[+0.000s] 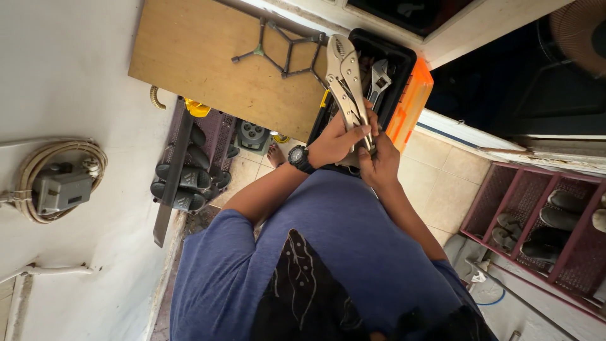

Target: The person wipes tools one at a time with a cloth and places them into an open toolbox resting on a wooden board, arranging wrenches and pliers inside the tray.

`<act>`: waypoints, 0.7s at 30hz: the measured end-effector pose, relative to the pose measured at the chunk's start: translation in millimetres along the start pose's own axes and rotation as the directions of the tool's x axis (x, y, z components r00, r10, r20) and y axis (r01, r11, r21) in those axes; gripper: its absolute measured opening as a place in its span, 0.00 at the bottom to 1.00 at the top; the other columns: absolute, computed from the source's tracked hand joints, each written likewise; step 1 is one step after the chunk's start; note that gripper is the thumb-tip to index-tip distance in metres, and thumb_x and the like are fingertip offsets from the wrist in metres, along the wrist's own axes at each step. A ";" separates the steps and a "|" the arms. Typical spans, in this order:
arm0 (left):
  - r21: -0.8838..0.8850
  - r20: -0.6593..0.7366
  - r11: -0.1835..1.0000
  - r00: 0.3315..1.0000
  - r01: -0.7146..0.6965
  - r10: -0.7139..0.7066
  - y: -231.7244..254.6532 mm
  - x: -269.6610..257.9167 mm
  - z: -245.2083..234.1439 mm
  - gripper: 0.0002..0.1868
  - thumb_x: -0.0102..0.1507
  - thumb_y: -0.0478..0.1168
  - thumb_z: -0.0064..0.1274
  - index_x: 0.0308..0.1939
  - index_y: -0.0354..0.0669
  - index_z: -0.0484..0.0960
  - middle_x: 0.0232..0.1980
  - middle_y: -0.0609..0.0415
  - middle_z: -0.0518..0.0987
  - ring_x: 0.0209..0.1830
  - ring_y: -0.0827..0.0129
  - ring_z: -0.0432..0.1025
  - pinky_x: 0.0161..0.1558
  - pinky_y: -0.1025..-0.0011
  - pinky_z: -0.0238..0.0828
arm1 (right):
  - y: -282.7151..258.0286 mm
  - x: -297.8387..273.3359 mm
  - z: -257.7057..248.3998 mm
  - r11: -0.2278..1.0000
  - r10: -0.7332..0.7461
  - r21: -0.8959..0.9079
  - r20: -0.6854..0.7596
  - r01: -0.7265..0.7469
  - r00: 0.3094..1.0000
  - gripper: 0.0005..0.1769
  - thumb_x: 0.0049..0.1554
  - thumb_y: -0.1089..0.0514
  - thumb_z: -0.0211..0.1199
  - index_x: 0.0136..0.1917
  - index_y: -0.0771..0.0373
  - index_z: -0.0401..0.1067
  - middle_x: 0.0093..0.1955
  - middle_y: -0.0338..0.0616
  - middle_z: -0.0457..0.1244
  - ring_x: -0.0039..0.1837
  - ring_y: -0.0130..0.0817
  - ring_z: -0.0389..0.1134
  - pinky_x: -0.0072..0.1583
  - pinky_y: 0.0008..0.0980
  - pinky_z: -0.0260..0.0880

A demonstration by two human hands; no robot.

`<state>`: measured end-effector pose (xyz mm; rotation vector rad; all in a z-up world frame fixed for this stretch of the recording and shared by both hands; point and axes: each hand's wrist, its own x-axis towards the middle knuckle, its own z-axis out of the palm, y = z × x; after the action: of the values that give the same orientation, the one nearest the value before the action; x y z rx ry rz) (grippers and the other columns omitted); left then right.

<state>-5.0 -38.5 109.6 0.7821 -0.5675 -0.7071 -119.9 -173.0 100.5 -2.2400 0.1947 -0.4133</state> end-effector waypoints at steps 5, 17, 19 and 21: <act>-0.014 0.065 0.996 0.994 0.093 -0.092 26.1 0.0 -2.4 0.39 0.65 0.22 0.41 0.79 0.41 0.48 0.64 0.49 0.73 0.62 0.65 0.72 0.66 0.64 0.70 | -5.7 3.4 0.9 0.993 -0.112 -0.027 0.012 0.112 0.994 0.22 0.58 0.56 0.61 0.62 0.70 0.69 0.48 0.58 0.66 0.49 0.53 0.71 0.51 0.43 0.72; 0.030 0.136 0.996 0.987 0.084 -0.087 38.1 -3.1 -11.6 0.38 0.72 0.24 0.45 0.84 0.40 0.47 0.64 0.51 0.72 0.61 0.67 0.72 0.69 0.64 0.69 | 6.7 -6.2 1.1 0.954 -0.009 0.295 0.211 -0.055 0.978 0.19 0.62 0.56 0.59 0.60 0.71 0.66 0.48 0.53 0.66 0.49 0.38 0.69 0.53 0.34 0.69; 0.059 0.162 0.994 0.982 0.091 -0.100 41.6 -1.7 -14.2 0.39 0.72 0.24 0.45 0.84 0.40 0.45 0.65 0.50 0.72 0.65 0.65 0.71 0.70 0.63 0.69 | 9.4 -8.9 1.9 0.960 0.068 0.252 0.207 -0.120 0.976 0.16 0.65 0.58 0.53 0.61 0.71 0.68 0.46 0.51 0.66 0.48 0.36 0.69 0.52 0.33 0.69; -0.007 0.188 0.994 0.976 0.111 -0.108 46.9 0.7 -15.6 0.41 0.70 0.23 0.44 0.84 0.42 0.43 0.72 0.48 0.69 0.71 0.62 0.69 0.74 0.61 0.67 | 11.0 -8.6 2.5 0.981 0.039 0.184 0.118 -0.060 0.992 0.18 0.66 0.59 0.52 0.64 0.74 0.67 0.49 0.55 0.67 0.51 0.38 0.70 0.54 0.34 0.69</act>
<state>22.7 -8.6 137.5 0.7391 -0.6910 -0.8927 -127.0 -175.9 88.5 -2.0620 0.1448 -0.2640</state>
